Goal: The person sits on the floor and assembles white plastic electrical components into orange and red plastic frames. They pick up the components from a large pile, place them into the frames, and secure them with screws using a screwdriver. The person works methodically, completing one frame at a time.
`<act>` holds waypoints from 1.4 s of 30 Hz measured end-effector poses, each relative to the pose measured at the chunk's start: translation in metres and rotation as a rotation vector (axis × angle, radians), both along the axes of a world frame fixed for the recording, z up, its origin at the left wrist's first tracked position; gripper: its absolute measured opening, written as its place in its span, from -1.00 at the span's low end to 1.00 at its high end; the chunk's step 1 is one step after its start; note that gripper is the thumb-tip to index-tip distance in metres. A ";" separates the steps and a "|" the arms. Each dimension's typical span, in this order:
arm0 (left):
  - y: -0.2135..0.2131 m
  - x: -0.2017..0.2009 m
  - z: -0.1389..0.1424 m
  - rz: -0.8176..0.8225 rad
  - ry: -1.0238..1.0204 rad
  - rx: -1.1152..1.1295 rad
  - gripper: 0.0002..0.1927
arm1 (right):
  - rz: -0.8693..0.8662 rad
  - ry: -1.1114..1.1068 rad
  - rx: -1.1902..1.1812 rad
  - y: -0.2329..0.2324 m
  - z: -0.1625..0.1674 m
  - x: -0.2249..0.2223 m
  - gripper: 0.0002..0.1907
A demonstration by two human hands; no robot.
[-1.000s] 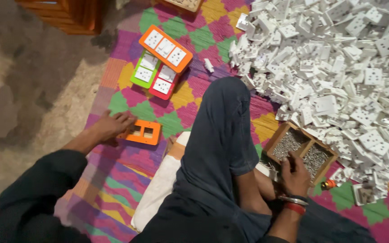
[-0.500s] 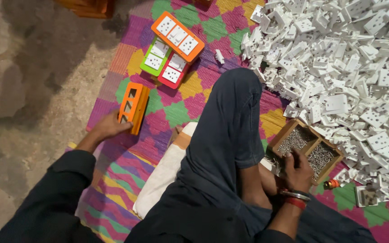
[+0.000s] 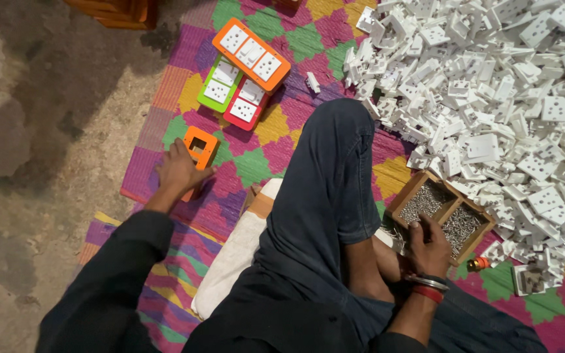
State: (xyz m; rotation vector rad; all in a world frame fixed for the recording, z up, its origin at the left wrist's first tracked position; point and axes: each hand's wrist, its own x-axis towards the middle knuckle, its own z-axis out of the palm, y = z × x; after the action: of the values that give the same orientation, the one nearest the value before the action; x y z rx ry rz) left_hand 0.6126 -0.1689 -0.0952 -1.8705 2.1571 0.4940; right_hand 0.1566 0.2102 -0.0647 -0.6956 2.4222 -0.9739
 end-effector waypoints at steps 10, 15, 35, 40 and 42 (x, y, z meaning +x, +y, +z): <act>-0.018 0.012 0.012 -1.664 -0.134 -0.336 -0.51 | -0.028 -0.001 -0.044 0.004 -0.001 -0.003 -0.63; 0.002 0.022 0.020 -1.435 -0.053 -0.355 -0.33 | 0.016 0.047 -0.069 0.009 -0.002 -0.007 -0.64; 0.057 0.043 -0.018 0.206 0.299 0.090 -0.55 | 0.219 0.240 -0.152 -0.234 -0.016 -0.072 -0.61; 0.050 0.030 -0.012 0.586 0.966 -0.029 -0.58 | 0.336 0.386 0.162 -0.291 -0.033 -0.062 -0.78; 0.054 0.006 0.000 0.641 1.185 0.024 -0.57 | 0.307 0.264 0.174 -0.289 -0.036 -0.056 -0.77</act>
State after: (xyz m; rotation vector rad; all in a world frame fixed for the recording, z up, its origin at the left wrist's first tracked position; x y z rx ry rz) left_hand 0.6186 -0.1151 -0.0950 -2.5852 1.8676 2.1814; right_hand 0.1007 -0.0791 -0.1007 -1.1509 2.4796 -0.5714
